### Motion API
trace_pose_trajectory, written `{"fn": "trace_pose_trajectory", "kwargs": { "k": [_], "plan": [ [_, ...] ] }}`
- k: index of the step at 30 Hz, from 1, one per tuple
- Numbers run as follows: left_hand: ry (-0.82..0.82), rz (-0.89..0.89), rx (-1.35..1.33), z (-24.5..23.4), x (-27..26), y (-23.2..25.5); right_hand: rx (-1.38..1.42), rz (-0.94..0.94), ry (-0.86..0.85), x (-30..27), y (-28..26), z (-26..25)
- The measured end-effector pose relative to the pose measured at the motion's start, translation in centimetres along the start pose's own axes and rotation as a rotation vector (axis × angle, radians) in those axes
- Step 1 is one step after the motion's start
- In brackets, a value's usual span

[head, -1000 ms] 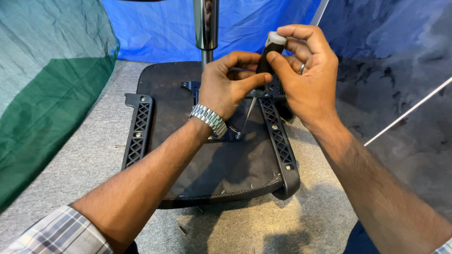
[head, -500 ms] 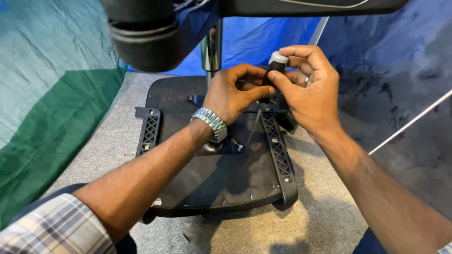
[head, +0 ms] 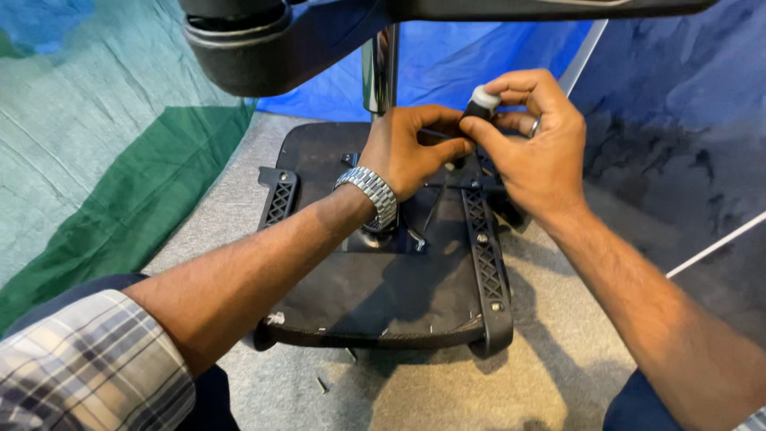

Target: The person assembles an office chair by attaching the seat to the base and gas lift. They use a screwdriver to tighten screws on the underside of the seat, then align and secure the central mounting plate to the gas lift.

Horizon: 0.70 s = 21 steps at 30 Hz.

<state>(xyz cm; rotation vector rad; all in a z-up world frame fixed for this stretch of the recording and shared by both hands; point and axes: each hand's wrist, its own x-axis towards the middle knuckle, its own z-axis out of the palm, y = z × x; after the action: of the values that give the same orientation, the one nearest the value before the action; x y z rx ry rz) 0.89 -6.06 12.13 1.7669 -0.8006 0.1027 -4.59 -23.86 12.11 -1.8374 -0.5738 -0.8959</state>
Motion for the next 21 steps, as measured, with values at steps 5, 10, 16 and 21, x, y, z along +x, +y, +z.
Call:
{"fn": "trace_pose_trajectory", "kwargs": {
  "k": [5, 10, 16, 21],
  "plan": [
    [-0.003, 0.042, 0.007, 0.9, 0.6, 0.0, 0.034, -0.007, 0.001, 0.1, 0.6, -1.1],
    [-0.015, 0.082, -0.006, 1.1, 1.6, 0.4, -0.023, -0.073, -0.006, 0.7, 0.7, -2.0],
    [0.032, 0.126, 0.146, 0.7, 1.4, 1.3, 0.042, -0.051, 0.0, 1.3, 0.1, -1.4],
    [0.004, -0.032, 0.006, 0.7, 0.2, 1.6, 0.018, -0.026, 0.012, 0.6, -0.2, -0.6]
  ]
}}
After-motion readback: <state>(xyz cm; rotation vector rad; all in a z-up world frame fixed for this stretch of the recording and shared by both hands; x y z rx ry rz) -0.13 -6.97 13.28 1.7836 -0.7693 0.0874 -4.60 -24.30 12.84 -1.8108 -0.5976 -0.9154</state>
